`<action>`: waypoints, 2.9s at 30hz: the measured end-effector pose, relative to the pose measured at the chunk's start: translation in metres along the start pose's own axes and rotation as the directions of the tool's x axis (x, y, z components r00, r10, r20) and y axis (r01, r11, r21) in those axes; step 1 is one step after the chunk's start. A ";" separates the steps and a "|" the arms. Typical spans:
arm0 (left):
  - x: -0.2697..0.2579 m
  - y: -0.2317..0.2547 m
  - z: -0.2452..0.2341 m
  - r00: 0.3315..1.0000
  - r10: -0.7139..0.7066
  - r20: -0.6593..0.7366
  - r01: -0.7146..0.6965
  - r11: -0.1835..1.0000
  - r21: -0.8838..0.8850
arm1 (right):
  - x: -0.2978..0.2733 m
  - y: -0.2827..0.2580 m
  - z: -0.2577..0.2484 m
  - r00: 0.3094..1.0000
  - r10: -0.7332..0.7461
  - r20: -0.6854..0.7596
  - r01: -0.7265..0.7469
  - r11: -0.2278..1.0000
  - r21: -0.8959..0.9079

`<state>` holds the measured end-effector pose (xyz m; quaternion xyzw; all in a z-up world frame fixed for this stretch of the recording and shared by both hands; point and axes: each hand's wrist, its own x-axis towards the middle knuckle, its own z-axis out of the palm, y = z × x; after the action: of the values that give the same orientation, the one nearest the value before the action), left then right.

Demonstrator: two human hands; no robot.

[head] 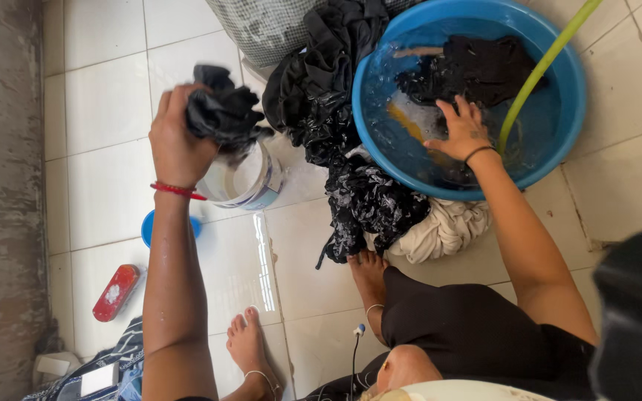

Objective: The person hand-washes several pieces of clothing on a tiled floor. They use a blue scoop to pour water from a large blue basin onto the clothes, scrub them by hand, and then place the wet items into a white bucket.

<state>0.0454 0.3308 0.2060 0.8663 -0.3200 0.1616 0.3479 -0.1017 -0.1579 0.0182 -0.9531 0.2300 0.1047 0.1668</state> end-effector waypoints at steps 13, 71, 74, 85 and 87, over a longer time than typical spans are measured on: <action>-0.050 -0.068 0.099 0.716 -0.579 0.391 0.273 0.747 0.607 | 0.126 0.030 0.115 0.902 0.289 0.320 -0.192 0.934 -0.303; -0.008 -0.154 0.055 0.993 -0.119 0.019 0.110 0.839 -0.533 | -0.047 -0.331 -0.054 0.539 -0.575 -0.616 0.639 -0.197 0.743; -0.040 -0.195 0.037 0.975 -0.069 0.212 0.079 0.996 -0.036 | -0.037 -0.390 -0.017 0.327 -0.655 -0.682 0.926 0.077 0.370; -0.190 -0.136 0.088 0.991 -0.131 0.008 0.124 0.957 0.262 | -0.013 -0.296 0.022 0.550 -0.551 -0.627 0.785 0.598 0.163; -0.192 -0.126 0.102 0.986 -0.156 0.054 0.133 0.944 0.302 | -0.001 -0.231 0.006 0.563 -0.431 -0.705 0.691 0.713 0.117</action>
<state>-0.0070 0.4133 -0.0252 0.9354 -0.2408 0.1485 0.2120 0.0061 0.0382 0.0756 -0.8996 -0.0354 -0.3283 0.2859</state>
